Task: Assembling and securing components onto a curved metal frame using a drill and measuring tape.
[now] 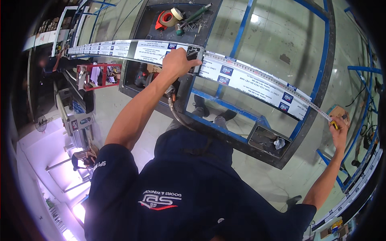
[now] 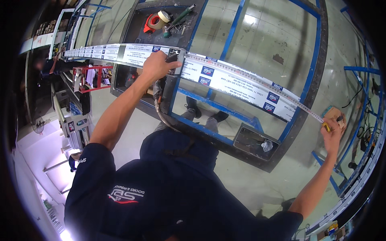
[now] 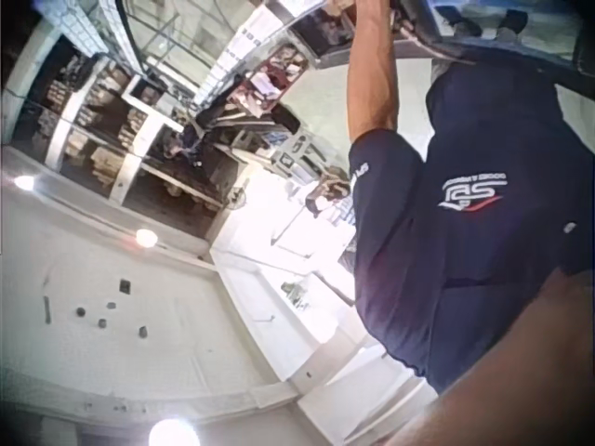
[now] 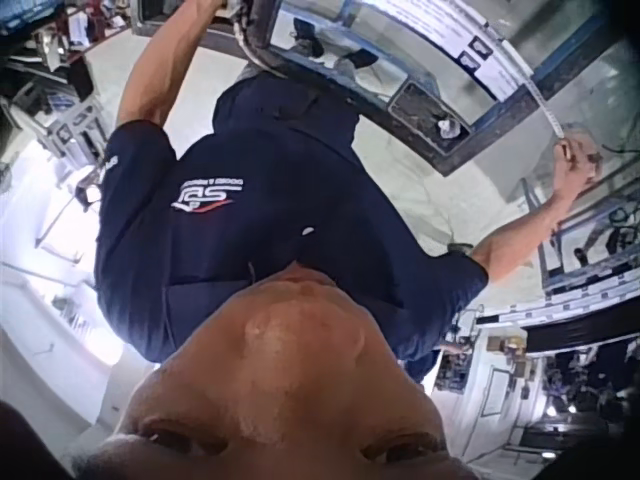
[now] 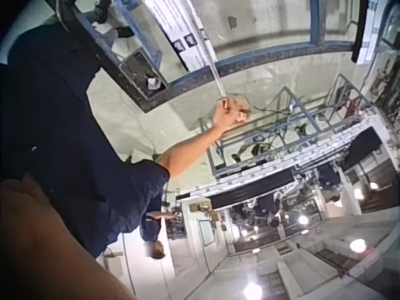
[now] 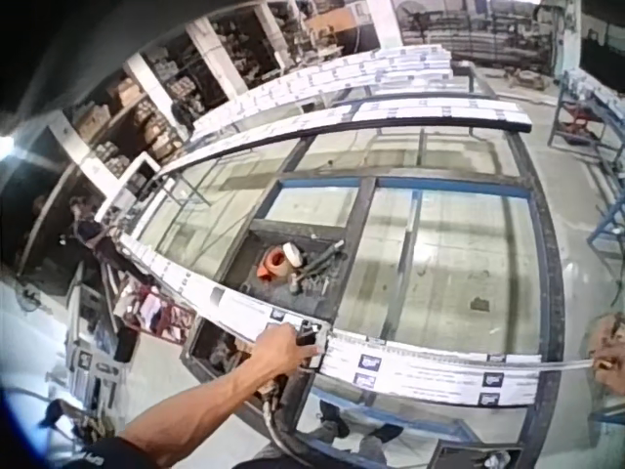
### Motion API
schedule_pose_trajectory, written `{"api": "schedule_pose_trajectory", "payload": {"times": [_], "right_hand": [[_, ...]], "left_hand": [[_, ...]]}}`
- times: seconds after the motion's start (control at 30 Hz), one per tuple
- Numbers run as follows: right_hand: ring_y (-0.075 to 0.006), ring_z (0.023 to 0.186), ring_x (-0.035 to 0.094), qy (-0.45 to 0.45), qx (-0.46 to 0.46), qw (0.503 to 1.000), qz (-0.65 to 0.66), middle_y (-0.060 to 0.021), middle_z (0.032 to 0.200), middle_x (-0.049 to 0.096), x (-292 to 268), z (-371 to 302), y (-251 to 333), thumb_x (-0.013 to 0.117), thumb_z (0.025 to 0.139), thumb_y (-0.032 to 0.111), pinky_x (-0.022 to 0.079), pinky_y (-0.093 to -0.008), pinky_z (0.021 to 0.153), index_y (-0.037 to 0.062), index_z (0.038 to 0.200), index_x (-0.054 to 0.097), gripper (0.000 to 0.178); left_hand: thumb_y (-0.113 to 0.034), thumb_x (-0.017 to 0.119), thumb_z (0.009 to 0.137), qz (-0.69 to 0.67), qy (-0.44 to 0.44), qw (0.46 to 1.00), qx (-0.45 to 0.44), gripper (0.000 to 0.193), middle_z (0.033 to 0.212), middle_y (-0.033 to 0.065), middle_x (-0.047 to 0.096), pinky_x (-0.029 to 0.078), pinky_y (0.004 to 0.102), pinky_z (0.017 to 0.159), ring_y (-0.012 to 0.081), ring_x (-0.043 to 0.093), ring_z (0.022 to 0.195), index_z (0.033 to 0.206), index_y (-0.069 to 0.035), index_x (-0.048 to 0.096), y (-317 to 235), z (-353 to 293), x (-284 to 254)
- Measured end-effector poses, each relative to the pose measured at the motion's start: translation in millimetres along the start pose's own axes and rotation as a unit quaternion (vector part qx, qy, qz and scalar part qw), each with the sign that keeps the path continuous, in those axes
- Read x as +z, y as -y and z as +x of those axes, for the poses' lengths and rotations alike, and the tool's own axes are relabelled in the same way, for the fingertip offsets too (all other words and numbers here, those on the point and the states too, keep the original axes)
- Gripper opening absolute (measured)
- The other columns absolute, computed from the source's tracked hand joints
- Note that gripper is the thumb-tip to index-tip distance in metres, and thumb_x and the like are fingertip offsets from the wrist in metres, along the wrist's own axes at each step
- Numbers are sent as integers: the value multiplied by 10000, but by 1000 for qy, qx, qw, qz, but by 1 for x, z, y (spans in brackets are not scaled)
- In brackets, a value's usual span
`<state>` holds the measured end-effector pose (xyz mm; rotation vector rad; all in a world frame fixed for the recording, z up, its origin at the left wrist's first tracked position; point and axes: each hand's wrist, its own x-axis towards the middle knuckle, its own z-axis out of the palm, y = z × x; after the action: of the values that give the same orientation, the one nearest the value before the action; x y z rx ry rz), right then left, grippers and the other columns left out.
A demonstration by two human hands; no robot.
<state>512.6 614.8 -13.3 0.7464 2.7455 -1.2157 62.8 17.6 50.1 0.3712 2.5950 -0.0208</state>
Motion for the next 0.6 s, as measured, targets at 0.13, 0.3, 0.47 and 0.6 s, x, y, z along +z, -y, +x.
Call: {"api": "schedule_pose_trajectory", "payload": {"times": [0.13, 0.3, 0.47, 0.6], "right_hand": [[-184, 989, 604, 25, 9, 999, -26, -81, 1095, 629, 4, 5, 25, 710, 850, 66, 467, -293, 912, -28, 1182, 714, 345], [-178, 988, 603, 22, -4, 1000, -22, -70, 1093, 630, 9, 9, 30, 694, 859, 43, 463, -286, 912, -22, 1158, 709, 306], [-197, 1071, 643, 2, -11, 1000, 18, -74, 1170, 678, 4, 3, 25, 699, 872, 30, 485, -323, 981, -18, 1171, 711, 303], [-229, 1069, 690, -31, -35, 994, -95, -118, 1132, 738, 33, 18, 35, 736, 867, 85, 521, -346, 955, 18, 1177, 736, 317]], "left_hand": [[-636, 839, 781, 20, -5, 999, -24, 735, 915, 251, 755, 595, 494, 799, 408, 757, 890, 947, 72, 732, -7, 3, 4], [-609, 840, 797, 33, 9, 999, -30, 706, 922, 250, 757, 597, 487, 799, 408, 756, 901, 952, 71, 732, -15, 7, -2], [-618, 845, 781, 11, -15, 1000, 13, 719, 864, 265, 742, 583, 513, 781, 429, 746, 855, 854, 86, 724, -16, 12, 5], [-581, 830, 820, 29, 40, 997, 53, 634, 728, 225, 706, 534, 478, 662, 388, 727, 723, 772, 40, 713, 7, 25, 2]]}}
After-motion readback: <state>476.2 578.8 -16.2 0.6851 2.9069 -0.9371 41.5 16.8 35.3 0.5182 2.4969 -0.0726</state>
